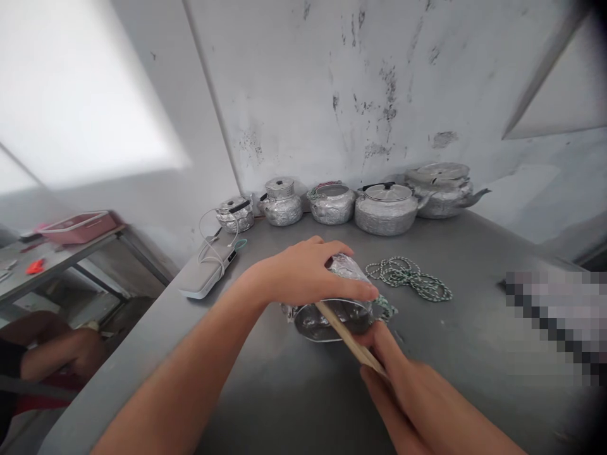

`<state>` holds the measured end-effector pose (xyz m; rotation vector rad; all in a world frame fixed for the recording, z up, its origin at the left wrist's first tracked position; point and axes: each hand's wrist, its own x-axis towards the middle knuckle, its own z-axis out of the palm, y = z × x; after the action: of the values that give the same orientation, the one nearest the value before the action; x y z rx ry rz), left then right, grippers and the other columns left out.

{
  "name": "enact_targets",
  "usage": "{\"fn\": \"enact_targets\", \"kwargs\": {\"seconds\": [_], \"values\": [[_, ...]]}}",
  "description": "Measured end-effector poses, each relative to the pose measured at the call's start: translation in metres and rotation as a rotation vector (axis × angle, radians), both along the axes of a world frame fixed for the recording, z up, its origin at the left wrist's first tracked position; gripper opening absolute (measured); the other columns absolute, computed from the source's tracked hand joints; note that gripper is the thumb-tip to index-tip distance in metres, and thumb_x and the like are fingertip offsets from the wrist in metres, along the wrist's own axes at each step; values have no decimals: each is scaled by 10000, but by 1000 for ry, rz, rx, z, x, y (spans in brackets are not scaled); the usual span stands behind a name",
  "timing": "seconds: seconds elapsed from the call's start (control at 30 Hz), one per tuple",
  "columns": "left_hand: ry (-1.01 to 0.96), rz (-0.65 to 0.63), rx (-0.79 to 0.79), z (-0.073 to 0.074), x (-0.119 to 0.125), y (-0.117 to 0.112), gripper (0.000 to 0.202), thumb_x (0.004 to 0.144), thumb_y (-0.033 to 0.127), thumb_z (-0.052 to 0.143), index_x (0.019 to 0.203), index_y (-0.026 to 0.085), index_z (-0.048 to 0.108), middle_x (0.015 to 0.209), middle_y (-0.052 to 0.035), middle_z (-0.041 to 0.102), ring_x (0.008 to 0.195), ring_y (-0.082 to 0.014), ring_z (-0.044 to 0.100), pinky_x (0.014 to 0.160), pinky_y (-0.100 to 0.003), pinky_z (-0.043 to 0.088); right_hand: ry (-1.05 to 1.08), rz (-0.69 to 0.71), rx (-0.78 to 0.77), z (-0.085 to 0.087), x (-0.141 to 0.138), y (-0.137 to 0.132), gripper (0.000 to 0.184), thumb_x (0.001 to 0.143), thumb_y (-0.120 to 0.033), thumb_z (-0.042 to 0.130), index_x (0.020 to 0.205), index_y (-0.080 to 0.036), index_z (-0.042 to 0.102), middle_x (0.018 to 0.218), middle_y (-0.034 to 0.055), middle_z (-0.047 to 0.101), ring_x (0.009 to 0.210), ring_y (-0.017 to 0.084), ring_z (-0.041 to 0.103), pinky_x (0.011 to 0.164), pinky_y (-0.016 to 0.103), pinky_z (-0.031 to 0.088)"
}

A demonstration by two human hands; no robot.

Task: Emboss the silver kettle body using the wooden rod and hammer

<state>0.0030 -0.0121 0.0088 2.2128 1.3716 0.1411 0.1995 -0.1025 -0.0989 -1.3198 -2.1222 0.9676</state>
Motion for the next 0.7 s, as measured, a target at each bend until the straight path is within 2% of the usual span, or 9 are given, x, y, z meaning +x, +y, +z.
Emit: {"fn": "enact_targets", "kwargs": {"seconds": [0.17, 0.3, 0.37, 0.43, 0.5, 0.7], "values": [[2, 3, -9, 0, 0, 0, 759, 798, 766, 559, 1459, 397, 495, 1384, -24, 559, 1159, -303, 577, 931, -358, 459, 35, -20, 13, -4, 0, 2, 241, 1025, -343, 314, 1226, -287, 435, 1011, 81, 775, 859, 257, 771, 669, 357, 590], [3, 6, -13, 0, 0, 0, 782, 788, 793, 554, 1453, 385, 504, 1369, -31, 566, 1157, -305, 579, 930, -356, 459, 15, 6, -1, -6, 2, 1, 279, 1029, -353, 312, 1272, -276, 425, 978, 85, 786, 784, 258, 774, 629, 365, 577], [-2, 8, -10, 0, 0, 0, 794, 778, 809, 557, 1449, 386, 511, 1372, -32, 565, 1158, -308, 581, 924, -355, 461, 14, 10, -48, -4, 2, 0, 290, 1037, -391, 324, 1287, -277, 417, 1040, 105, 782, 862, 264, 776, 652, 358, 585], [-8, 2, -6, -1, 0, 0, 784, 779, 797, 567, 1448, 391, 513, 1375, -29, 569, 1163, -312, 580, 922, -356, 460, -3, 4, -26, -2, 1, -1, 315, 1044, -395, 294, 1314, -267, 396, 1116, 132, 766, 940, 268, 768, 720, 378, 588], [-13, -1, -3, -1, -1, 0, 770, 785, 780, 576, 1447, 390, 516, 1367, -34, 576, 1163, -314, 580, 926, -360, 459, -17, 10, -12, 1, -1, 0, 336, 1049, -379, 259, 1343, -259, 370, 1136, 133, 761, 936, 260, 766, 752, 395, 582], [-17, -6, 4, 0, 0, 0, 771, 787, 786, 574, 1436, 372, 532, 1356, -44, 579, 1155, -308, 583, 923, -352, 464, -11, -12, -8, 2, -3, 1, 282, 1048, -370, 262, 1265, -274, 413, 1031, 91, 765, 902, 253, 762, 727, 383, 562]]}}
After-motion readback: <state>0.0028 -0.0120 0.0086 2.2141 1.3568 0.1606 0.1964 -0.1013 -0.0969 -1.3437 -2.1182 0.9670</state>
